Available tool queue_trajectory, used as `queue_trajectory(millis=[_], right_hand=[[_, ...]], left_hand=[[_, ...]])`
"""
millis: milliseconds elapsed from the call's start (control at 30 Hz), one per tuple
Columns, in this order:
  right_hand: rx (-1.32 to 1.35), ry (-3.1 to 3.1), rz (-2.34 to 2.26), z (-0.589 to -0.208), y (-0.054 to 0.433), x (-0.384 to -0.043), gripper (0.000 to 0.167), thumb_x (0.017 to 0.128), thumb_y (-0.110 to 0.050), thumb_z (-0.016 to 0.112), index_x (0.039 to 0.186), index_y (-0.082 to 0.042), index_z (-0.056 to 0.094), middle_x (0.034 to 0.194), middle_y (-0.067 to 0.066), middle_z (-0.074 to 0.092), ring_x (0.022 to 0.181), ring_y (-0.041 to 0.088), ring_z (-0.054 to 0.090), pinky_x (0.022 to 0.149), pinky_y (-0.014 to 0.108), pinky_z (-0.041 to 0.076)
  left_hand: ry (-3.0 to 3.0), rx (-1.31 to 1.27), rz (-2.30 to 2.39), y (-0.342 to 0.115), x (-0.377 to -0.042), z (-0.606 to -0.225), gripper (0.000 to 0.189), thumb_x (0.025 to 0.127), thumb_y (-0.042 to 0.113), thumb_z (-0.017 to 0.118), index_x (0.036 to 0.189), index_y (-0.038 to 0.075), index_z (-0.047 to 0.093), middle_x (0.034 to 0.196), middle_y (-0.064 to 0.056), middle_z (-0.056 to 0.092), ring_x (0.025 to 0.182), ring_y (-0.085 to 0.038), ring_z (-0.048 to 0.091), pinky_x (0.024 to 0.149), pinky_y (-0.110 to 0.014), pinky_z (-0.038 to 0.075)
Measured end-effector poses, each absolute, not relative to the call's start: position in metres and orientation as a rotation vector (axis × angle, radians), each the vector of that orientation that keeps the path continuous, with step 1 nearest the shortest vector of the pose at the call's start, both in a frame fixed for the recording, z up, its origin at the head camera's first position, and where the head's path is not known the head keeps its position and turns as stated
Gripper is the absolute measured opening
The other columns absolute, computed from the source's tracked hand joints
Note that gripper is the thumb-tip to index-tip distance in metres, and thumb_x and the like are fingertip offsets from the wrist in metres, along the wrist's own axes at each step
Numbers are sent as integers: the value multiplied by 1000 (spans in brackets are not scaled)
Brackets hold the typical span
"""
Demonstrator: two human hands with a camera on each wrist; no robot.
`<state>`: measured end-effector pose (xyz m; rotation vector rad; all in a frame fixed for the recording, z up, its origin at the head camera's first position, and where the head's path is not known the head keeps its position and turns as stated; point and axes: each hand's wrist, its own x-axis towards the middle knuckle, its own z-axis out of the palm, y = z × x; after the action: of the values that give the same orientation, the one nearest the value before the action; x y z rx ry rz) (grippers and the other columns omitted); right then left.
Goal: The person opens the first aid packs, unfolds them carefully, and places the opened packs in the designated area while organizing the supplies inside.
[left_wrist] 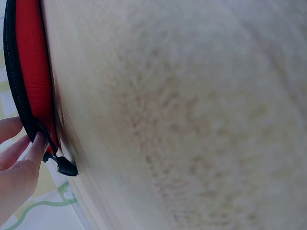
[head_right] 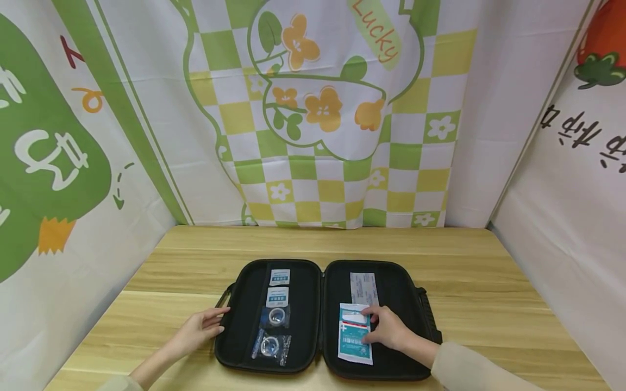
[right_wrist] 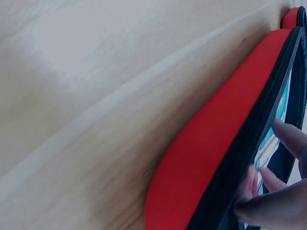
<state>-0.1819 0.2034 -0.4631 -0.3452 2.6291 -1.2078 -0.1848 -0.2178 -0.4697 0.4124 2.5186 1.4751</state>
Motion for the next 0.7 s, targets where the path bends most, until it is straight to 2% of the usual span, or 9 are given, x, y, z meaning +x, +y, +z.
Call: queue_trajectory(millis=[167,367,700], right_hand=[[-207,2727,-1100,-463,194,-180,57,56,-10,82,105,5,58,84,11,43,71,19,41,59,26,37],[-120,2774,-1038,-463,186,-177,59,54,-12,83,106,1,58,93,16,43,81,24,44,73,39,42],[-137,2799,-1004,-463,181,-178,58,53,-7,82,106,3,59,91,15,50,83,24,46,77,44,42]], left_hand=[[2516,415,1478,-218,-185,-471,41,82,-3,56,120,-13,45,123,-38,37,106,-46,47,84,-38,45],[2506,402,1490,-218,-185,-472,42,82,-3,56,121,-13,45,123,-38,36,106,-46,47,84,-37,45],[2524,413,1479,-218,-186,-473,41,82,-3,56,120,-13,45,123,-39,36,106,-46,47,84,-37,45]])
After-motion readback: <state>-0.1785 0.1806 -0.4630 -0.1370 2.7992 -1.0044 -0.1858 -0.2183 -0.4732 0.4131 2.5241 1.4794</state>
